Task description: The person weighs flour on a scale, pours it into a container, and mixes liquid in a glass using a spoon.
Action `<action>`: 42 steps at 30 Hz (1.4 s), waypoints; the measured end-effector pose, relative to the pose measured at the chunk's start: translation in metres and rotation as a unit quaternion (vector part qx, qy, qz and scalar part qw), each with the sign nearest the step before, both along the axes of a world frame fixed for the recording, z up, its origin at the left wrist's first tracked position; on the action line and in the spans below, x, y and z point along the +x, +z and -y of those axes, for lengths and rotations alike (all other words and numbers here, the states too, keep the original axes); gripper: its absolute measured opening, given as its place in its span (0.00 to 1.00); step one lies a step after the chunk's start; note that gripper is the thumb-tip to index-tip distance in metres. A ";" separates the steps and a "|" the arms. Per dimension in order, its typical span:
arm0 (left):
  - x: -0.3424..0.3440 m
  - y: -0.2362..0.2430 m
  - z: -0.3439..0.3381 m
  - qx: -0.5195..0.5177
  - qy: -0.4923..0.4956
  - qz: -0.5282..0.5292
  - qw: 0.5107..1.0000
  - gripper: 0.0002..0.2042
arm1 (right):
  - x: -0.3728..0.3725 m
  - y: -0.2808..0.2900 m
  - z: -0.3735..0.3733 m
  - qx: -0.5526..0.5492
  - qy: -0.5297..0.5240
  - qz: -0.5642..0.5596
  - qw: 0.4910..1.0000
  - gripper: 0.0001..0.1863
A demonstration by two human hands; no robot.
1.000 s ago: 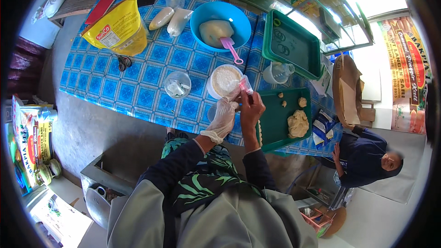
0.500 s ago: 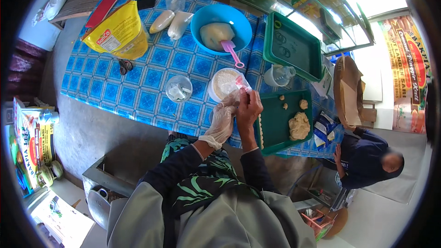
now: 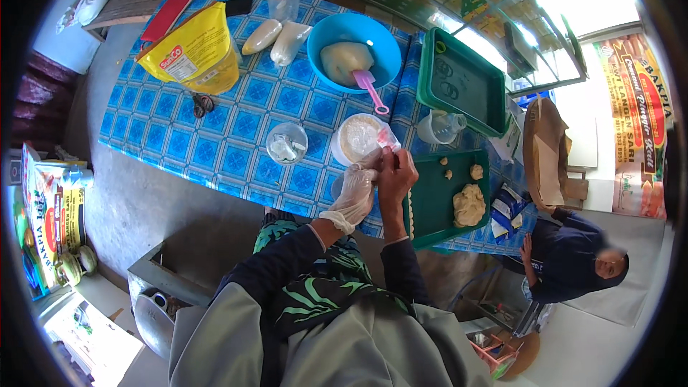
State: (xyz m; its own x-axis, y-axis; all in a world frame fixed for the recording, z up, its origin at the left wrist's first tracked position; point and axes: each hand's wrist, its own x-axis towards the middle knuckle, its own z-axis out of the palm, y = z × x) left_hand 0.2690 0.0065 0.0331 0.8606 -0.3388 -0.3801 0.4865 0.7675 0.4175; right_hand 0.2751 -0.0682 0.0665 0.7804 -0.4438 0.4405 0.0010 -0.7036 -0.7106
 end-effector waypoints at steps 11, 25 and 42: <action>-0.011 0.020 -0.021 0.020 -0.062 0.015 0.998 0.26 | -0.021 -0.006 -0.010 0.002 -0.013 -0.019 1.000 0.06; -0.005 0.027 -0.021 0.041 -0.097 0.050 0.993 0.21 | -0.015 -0.018 -0.010 -0.027 -0.003 0.022 0.999 0.06; -0.015 0.018 -0.002 0.090 -0.090 0.147 0.981 0.24 | -0.013 -0.026 0.019 0.023 -0.007 -0.063 0.998 0.05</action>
State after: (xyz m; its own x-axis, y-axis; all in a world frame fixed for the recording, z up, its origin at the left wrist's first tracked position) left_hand 0.2537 0.0085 0.0508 0.8745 -0.4452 -0.1922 0.4454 0.5807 0.6815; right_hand 0.2625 -0.0869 0.0402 0.8213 -0.4732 0.3187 -0.1004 -0.6698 -0.7357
